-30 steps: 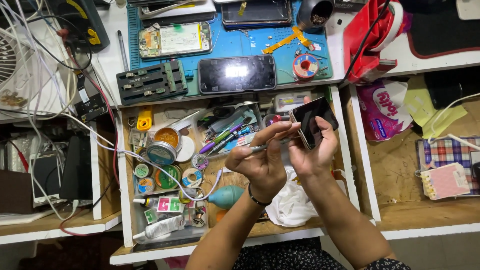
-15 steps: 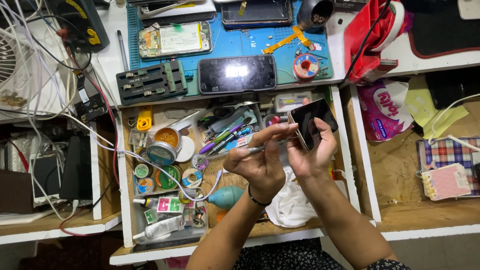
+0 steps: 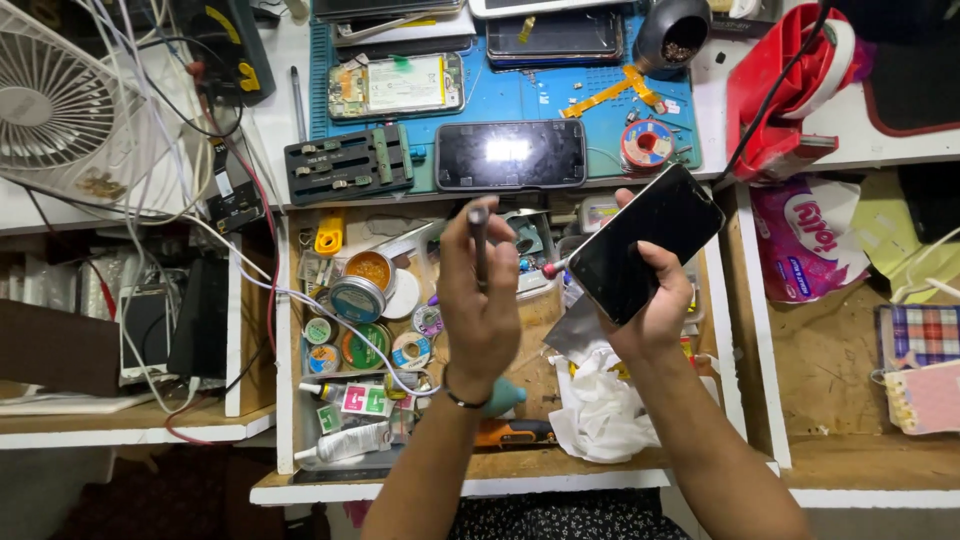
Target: The person is applying a thin layer of adhesive to the edges of a mobile phone frame to prepare it for screen installation.
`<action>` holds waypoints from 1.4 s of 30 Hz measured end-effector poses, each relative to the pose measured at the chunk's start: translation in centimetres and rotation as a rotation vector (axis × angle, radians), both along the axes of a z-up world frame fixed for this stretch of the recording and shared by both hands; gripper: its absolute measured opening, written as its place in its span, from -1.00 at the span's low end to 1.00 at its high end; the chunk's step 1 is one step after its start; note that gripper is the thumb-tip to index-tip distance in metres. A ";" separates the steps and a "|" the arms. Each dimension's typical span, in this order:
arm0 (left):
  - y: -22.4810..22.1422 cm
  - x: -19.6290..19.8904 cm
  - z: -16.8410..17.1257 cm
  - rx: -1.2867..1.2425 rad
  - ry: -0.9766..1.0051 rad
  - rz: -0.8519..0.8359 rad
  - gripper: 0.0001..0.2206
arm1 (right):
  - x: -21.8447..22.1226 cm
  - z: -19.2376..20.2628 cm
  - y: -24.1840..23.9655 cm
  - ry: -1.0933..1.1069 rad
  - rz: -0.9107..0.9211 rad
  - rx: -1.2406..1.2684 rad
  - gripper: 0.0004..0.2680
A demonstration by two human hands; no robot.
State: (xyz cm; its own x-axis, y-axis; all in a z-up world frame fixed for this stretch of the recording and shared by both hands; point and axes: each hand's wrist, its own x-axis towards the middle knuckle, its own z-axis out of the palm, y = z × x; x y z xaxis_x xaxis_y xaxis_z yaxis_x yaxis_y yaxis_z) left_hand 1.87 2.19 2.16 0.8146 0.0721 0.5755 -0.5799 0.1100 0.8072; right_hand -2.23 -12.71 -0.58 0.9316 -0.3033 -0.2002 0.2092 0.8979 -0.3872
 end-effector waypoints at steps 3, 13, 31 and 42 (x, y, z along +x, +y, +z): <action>3.3 1.8 1.4 0.067 0.277 -0.165 -0.64 | 0.0 -1.0 -0.2 -0.178 0.145 -0.076 -0.49; 6.9 2.7 3.4 0.206 0.059 0.084 -0.86 | 0.0 -1.3 -0.3 -0.372 0.351 -0.062 -0.50; 1.9 -0.6 -3.8 -0.102 0.658 -0.613 -0.72 | -0.1 -1.4 0.8 -0.169 0.194 -0.212 -0.49; 3.2 12.9 1.6 0.830 0.222 -0.711 -0.66 | 0.6 -3.5 0.1 -0.104 0.052 0.040 -0.51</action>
